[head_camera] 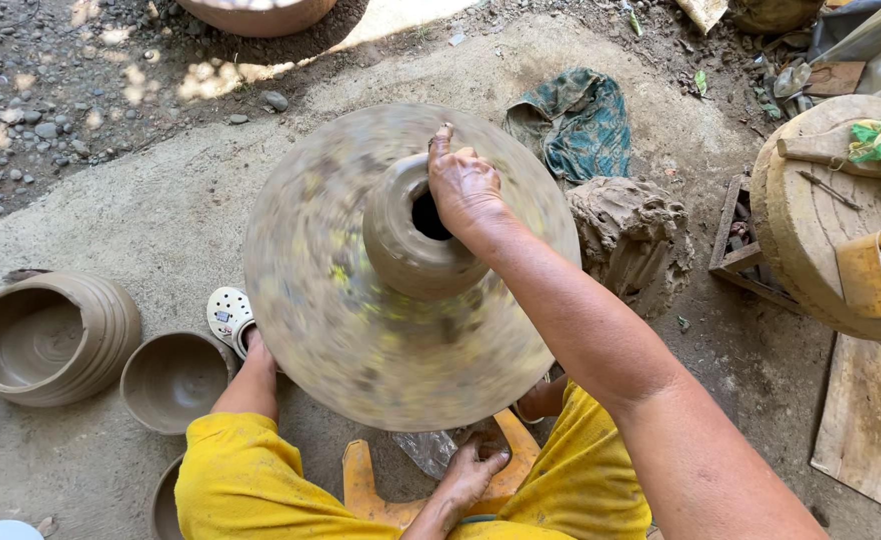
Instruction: The person shapes a lump of clay on a spinning pottery wheel by hand, pulling the material upward and pressing into the center to form a hollow vessel.
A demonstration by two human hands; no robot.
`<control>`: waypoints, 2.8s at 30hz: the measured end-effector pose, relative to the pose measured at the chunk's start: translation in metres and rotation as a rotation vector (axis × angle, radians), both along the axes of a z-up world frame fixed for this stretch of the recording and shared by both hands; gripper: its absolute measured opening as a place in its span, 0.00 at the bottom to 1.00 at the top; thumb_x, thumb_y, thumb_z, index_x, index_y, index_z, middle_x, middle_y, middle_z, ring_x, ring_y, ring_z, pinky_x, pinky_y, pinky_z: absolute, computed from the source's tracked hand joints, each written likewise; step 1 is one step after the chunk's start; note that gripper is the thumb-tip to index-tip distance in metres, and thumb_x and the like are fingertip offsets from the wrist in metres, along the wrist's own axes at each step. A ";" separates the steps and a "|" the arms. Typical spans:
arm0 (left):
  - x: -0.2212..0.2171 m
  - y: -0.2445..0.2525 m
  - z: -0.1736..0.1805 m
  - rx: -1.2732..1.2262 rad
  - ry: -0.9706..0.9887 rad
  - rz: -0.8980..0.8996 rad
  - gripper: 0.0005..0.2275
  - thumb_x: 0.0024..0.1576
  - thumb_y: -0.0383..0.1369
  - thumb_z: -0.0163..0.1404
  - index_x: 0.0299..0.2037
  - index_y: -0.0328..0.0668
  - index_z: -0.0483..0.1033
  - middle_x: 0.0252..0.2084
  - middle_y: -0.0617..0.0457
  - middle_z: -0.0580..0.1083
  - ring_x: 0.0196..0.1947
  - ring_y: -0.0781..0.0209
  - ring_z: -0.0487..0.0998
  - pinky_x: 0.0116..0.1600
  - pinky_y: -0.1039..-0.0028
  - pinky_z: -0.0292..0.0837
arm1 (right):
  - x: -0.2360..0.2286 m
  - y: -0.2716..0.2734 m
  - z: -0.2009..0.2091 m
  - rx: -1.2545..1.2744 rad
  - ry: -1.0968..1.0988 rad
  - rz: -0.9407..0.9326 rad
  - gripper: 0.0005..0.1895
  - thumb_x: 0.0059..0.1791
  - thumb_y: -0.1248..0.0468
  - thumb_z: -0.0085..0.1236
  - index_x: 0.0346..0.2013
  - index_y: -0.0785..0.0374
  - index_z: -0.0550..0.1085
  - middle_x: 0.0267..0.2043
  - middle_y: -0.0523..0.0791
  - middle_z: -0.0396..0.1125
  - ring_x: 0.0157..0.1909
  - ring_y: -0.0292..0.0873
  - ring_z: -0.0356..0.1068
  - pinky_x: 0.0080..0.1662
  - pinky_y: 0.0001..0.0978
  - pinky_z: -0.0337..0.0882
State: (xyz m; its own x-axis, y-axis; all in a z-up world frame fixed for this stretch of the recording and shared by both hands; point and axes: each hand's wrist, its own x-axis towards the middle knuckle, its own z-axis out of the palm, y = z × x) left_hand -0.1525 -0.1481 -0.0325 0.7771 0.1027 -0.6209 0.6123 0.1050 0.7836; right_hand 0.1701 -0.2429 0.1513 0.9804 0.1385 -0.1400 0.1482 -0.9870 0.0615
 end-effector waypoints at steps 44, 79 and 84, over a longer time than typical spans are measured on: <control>0.169 0.179 0.077 0.894 -0.394 0.142 0.30 0.56 0.38 0.61 0.64 0.35 0.61 0.55 0.41 0.74 0.57 0.46 0.73 0.62 0.60 0.66 | -0.004 0.001 -0.010 -0.201 -0.307 0.090 0.41 0.45 0.68 0.60 0.69 0.71 0.53 0.31 0.55 0.72 0.29 0.51 0.77 0.19 0.43 0.74; 0.019 0.047 0.043 -0.238 -0.011 0.726 0.48 0.57 0.48 0.55 0.79 0.46 0.30 0.81 0.50 0.49 0.76 0.48 0.54 0.77 0.56 0.43 | -0.015 0.013 -0.006 -0.237 -0.245 0.120 0.37 0.49 0.68 0.56 0.70 0.68 0.52 0.37 0.60 0.72 0.34 0.57 0.77 0.25 0.54 0.76; 0.091 0.152 0.013 -0.029 -0.283 0.898 0.45 0.64 0.38 0.52 0.76 0.37 0.23 0.73 0.33 0.60 0.68 0.46 0.66 0.70 0.57 0.65 | -0.012 0.010 -0.010 -0.220 -0.280 0.117 0.38 0.47 0.67 0.57 0.69 0.67 0.53 0.36 0.57 0.72 0.33 0.58 0.77 0.28 0.56 0.76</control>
State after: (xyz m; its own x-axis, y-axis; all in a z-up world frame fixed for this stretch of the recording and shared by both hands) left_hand -0.0618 0.0044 -0.0198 0.5372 0.7237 -0.4332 0.0805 0.4672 0.8805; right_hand 0.1580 -0.2326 0.1408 0.9644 0.2478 0.0922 0.2062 -0.9232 0.3242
